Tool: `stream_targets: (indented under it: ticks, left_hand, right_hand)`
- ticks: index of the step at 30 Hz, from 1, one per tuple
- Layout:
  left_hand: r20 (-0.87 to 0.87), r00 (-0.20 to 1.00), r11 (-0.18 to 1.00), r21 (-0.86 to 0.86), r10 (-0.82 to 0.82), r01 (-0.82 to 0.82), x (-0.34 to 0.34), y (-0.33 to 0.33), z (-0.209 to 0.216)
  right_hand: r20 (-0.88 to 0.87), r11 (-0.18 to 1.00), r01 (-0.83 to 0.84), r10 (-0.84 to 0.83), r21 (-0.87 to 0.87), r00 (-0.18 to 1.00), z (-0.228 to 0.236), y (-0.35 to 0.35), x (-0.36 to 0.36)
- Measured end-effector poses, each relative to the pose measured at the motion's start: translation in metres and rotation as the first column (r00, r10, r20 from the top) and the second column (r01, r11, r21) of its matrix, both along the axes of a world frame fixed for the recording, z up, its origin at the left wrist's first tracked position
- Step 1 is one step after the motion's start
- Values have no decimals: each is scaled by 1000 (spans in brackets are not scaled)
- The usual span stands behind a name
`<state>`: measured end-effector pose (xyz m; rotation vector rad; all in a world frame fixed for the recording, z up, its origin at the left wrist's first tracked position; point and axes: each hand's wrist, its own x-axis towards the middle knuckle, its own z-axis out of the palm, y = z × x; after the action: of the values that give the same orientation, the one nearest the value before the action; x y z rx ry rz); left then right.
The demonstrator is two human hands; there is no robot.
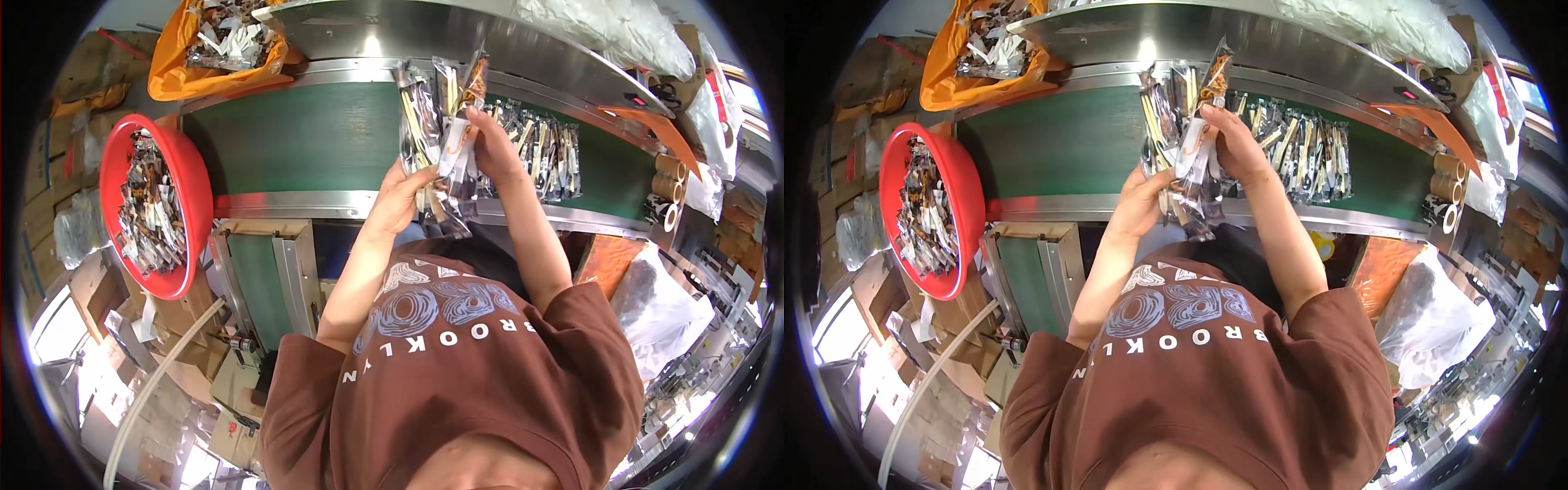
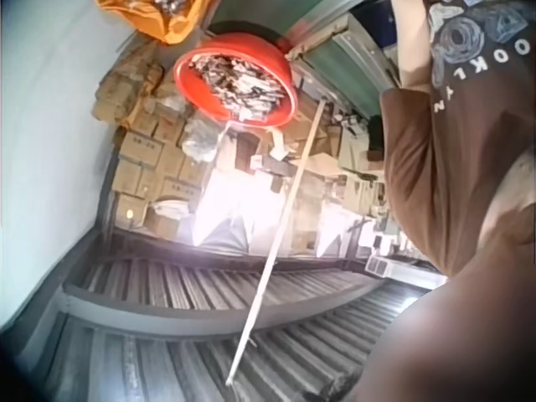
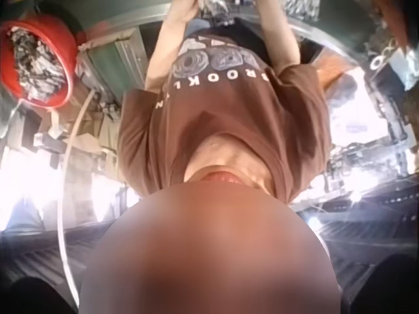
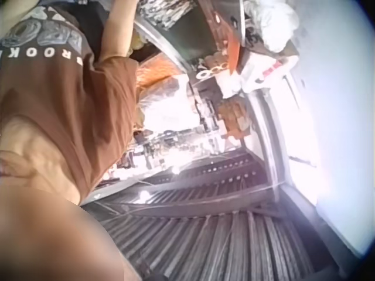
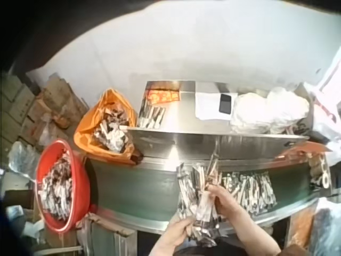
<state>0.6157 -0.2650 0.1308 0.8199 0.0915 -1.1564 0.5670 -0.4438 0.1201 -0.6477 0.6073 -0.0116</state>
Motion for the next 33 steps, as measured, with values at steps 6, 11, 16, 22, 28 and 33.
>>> stream_targets:
  ticks: [6,11,16,22,28,33]
  left_hand:
    - [486,874,975,208,-30,-83,1,-2,8]
    - [241,969,982,166,51,-93,9,8,1]
    - [77,988,987,80,132,-138,11,7,10]
    - [4,992,991,39,124,-124,12,7,13]
    - [44,999,999,29,23,-24,13,15,4]
    - [51,982,978,97,181,-185,1,3,-3]
  right_hand:
    - [43,978,-81,91,-191,995,1,-8,-3]
    - [87,976,-71,54,207,995,4,-16,-8]
    - [289,909,-179,68,377,955,6,-12,-15]
    - [-70,970,-237,240,50,968,8,5,-18]
    - [-546,709,-464,133,-531,827,-15,-22,-35]
    - [-389,559,-387,122,-733,913,2,24,-29]
